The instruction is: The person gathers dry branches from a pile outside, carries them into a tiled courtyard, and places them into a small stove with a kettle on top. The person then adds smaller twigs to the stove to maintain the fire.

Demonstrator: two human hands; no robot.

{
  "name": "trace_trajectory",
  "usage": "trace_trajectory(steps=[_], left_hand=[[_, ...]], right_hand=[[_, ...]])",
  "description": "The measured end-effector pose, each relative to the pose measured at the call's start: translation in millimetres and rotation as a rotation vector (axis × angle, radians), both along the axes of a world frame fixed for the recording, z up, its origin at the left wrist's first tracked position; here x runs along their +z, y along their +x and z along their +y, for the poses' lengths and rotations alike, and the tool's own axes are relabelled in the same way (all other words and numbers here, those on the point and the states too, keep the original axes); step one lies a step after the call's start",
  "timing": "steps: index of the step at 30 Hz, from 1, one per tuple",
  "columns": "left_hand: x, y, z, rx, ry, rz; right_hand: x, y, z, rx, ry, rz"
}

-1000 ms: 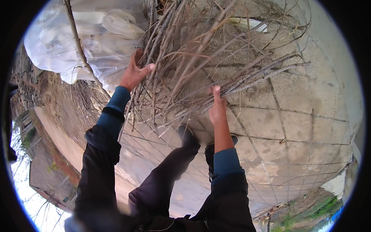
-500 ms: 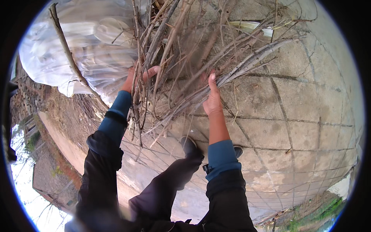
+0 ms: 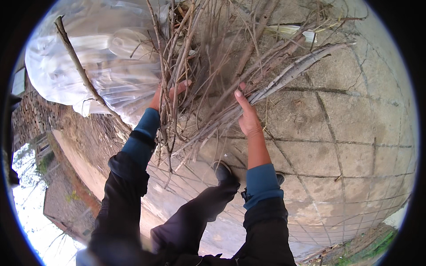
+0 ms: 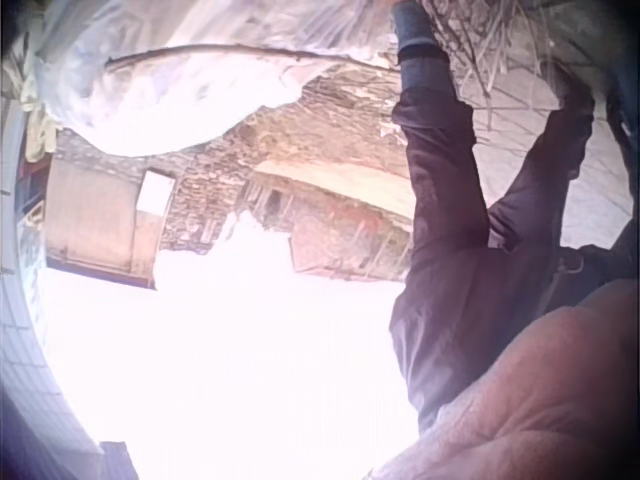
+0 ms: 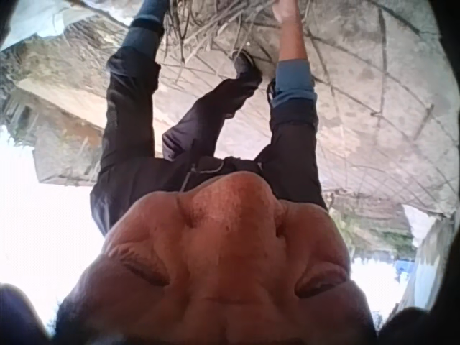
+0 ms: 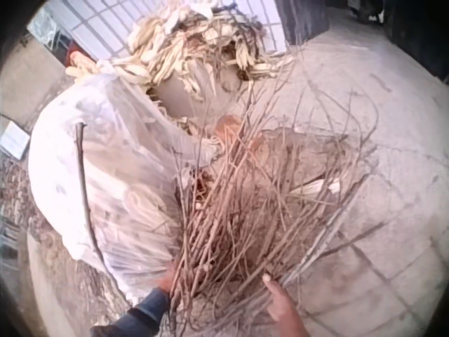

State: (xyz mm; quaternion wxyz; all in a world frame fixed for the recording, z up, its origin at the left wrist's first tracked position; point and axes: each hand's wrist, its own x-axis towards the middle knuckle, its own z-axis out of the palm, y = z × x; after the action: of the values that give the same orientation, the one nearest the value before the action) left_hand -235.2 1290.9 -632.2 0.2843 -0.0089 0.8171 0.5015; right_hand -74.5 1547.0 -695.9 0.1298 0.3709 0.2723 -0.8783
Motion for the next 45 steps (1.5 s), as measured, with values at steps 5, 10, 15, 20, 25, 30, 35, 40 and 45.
trace_trajectory(steps=[5, 10, 15, 20, 25, 30, 35, 40, 45], left_hand=[[14, 4, 12, -0.034, -0.051, -0.015], [34, 16, 13, 0.073, 0.015, -0.179], [62, 36, 20, -0.244, -0.194, -0.120], [120, 61, 43, -0.171, 0.099, -0.071], [190, 75, 62, -0.195, 0.102, -0.149], [259, 106, 97, -0.334, 0.166, -0.085], [355, 138, 159, -0.399, 0.228, -0.041], [444, 156, 213, -0.660, 0.229, -0.119], [490, 140, 225, -0.666, 0.221, 0.060]], right_hand=[[3, -2, 2, -0.032, -0.035, -0.054], [28, 18, 9, -0.077, -0.107, -0.021], [60, 53, 20, -0.107, -0.108, 0.022], [113, 91, 26, -0.169, -0.062, -0.001], [206, 131, 43, -0.207, 0.002, 0.069], [321, 181, 73, -0.229, 0.133, 0.152], [439, 242, 103, -0.361, 0.242, 0.105], [549, 293, 124, -0.402, 0.434, 0.103], [582, 278, 111, -0.545, 0.486, 0.094]])
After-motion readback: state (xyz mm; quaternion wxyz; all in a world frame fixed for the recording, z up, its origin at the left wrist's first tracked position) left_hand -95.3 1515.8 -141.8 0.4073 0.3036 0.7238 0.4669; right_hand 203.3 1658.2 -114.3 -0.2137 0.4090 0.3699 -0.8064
